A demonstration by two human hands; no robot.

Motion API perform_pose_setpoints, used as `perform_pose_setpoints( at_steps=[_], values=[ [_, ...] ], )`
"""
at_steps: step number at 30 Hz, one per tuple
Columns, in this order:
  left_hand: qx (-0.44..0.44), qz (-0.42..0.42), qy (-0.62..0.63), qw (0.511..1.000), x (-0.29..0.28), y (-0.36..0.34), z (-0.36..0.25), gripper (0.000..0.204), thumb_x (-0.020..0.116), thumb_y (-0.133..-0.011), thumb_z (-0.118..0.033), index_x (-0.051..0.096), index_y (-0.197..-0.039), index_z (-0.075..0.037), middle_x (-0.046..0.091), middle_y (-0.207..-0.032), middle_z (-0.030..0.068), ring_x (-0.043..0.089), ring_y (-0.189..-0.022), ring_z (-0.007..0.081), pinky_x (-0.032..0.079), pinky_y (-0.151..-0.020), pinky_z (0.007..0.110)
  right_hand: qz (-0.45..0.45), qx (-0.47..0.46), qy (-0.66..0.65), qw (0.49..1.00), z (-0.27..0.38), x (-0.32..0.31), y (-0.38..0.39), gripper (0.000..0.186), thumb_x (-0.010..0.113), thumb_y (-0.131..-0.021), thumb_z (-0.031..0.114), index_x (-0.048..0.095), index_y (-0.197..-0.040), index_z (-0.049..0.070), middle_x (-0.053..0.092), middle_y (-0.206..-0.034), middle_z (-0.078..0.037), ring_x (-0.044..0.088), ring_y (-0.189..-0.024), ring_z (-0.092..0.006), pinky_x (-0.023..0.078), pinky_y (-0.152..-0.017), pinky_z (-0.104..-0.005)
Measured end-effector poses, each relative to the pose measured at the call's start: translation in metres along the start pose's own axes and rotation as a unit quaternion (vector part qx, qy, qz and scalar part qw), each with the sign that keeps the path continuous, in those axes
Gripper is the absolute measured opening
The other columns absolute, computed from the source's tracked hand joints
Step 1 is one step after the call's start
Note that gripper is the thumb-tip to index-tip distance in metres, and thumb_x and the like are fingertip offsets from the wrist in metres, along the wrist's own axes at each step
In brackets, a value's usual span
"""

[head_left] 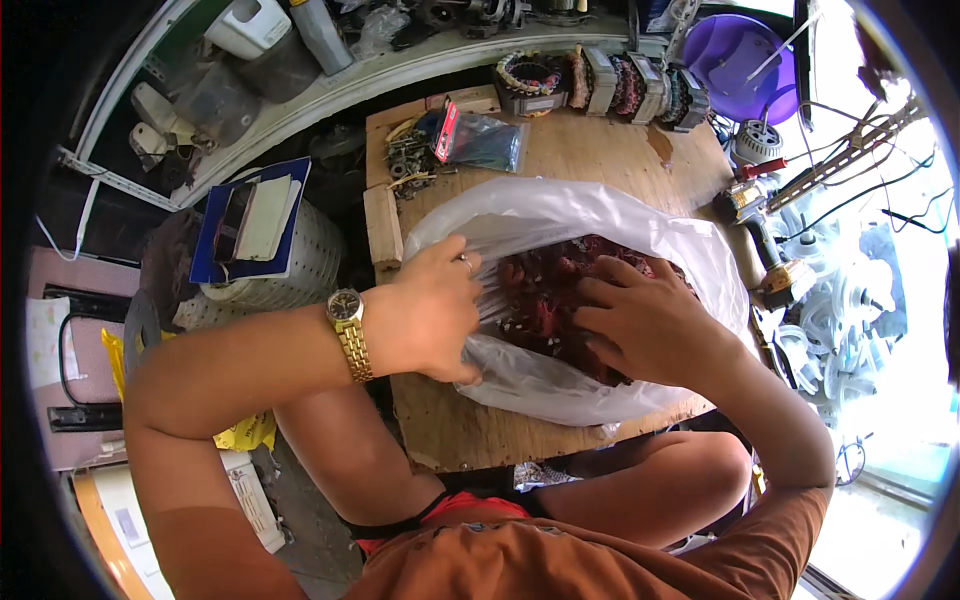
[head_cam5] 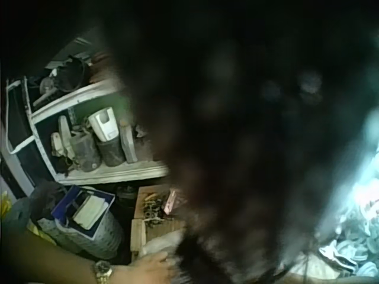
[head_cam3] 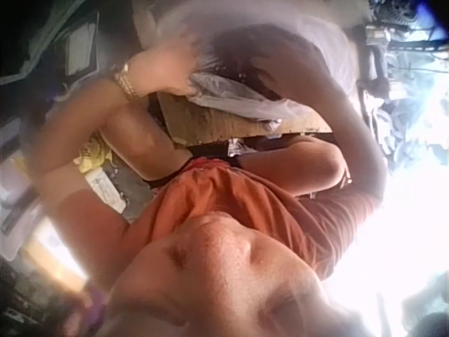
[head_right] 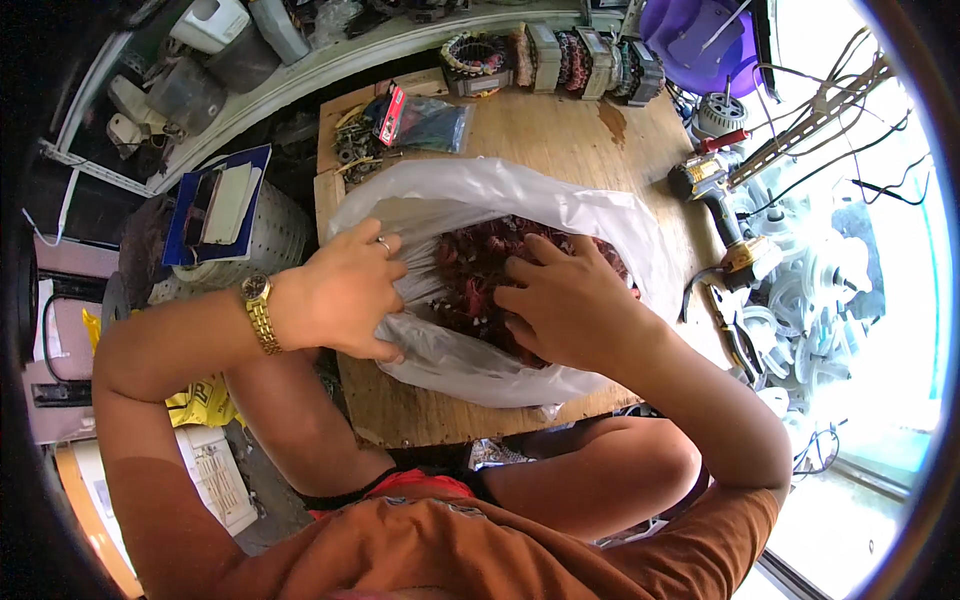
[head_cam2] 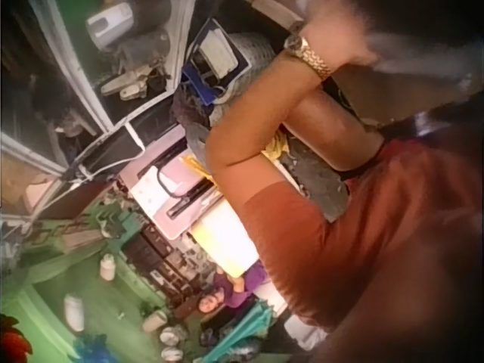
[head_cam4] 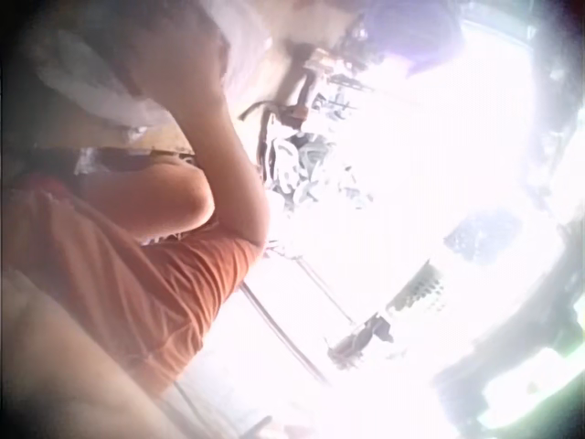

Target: The person uses a utility knife to cut through the insulation and binding of discarded motor windings, then pulls and sorts the copper wire bundles by hand before placing them into a plastic bag.

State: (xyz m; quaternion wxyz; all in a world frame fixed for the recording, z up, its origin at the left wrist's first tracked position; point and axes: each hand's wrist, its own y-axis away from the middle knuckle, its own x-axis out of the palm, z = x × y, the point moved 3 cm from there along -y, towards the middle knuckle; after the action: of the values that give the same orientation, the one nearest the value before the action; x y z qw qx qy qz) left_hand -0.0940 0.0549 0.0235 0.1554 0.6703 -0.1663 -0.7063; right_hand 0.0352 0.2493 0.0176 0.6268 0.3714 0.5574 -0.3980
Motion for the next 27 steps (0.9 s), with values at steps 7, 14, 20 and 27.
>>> perform_pose_setpoints(
  at_steps=[7, 14, 20, 27],
  values=[
    [-0.038, -0.037, -0.070, 0.996, -0.026, -0.016, 0.009, 0.059, 0.062, -0.081, -0.063, 0.080, -0.090, -0.006, 0.069, -0.099, 0.0079, 0.055, -0.109, 0.0270, 0.036, -0.099, 0.040, -0.035, -0.008, -0.047, 0.998, -0.002, 0.004, 0.005, 0.031, 0.070, -0.087, 0.041, 0.071, -0.095, 0.012, 0.066, -0.100, -0.004, 0.058, -0.114, -0.0265, 0.044, -0.095, -0.0476],
    [0.042, -0.257, 0.111, 0.959, -0.009, -0.103, 0.002, 0.036, 0.060, -0.089, -0.020, 0.062, -0.120, -0.002, 0.067, -0.108, 0.0133, 0.065, -0.103, 0.0339, 0.049, -0.091, 0.044, -0.053, -0.004, -0.040, 0.998, 0.006, 0.009, 0.006, 0.029, 0.073, -0.084, 0.038, 0.071, -0.096, 0.012, 0.066, -0.102, -0.006, 0.058, -0.113, -0.0269, 0.041, -0.101, -0.0512],
    [0.035, -0.168, 0.109, 0.979, 0.023, -0.147, 0.024, 0.039, 0.055, -0.091, -0.012, 0.059, -0.130, -0.012, 0.067, -0.117, 0.0107, 0.065, -0.109, 0.0311, 0.051, -0.093, 0.044, 0.062, 0.078, -0.042, 0.994, 0.019, -0.001, 0.024, 0.031, 0.075, -0.081, 0.031, 0.069, -0.105, 0.011, 0.062, -0.119, -0.010, 0.055, -0.120, -0.0285, 0.038, -0.107, -0.0505],
    [0.014, -0.279, 0.008, 0.960, 0.002, -0.136, 0.057, 0.033, 0.050, -0.094, -0.014, 0.064, -0.123, -0.014, 0.070, -0.111, 0.0119, 0.066, -0.099, 0.0280, 0.052, -0.086, 0.039, -0.009, 0.083, -0.072, 0.994, 0.016, 0.002, 0.049, 0.027, 0.074, -0.081, 0.029, 0.071, -0.100, 0.011, 0.062, -0.105, -0.010, 0.059, -0.108, -0.0290, 0.044, -0.096, -0.0464]
  ],
)
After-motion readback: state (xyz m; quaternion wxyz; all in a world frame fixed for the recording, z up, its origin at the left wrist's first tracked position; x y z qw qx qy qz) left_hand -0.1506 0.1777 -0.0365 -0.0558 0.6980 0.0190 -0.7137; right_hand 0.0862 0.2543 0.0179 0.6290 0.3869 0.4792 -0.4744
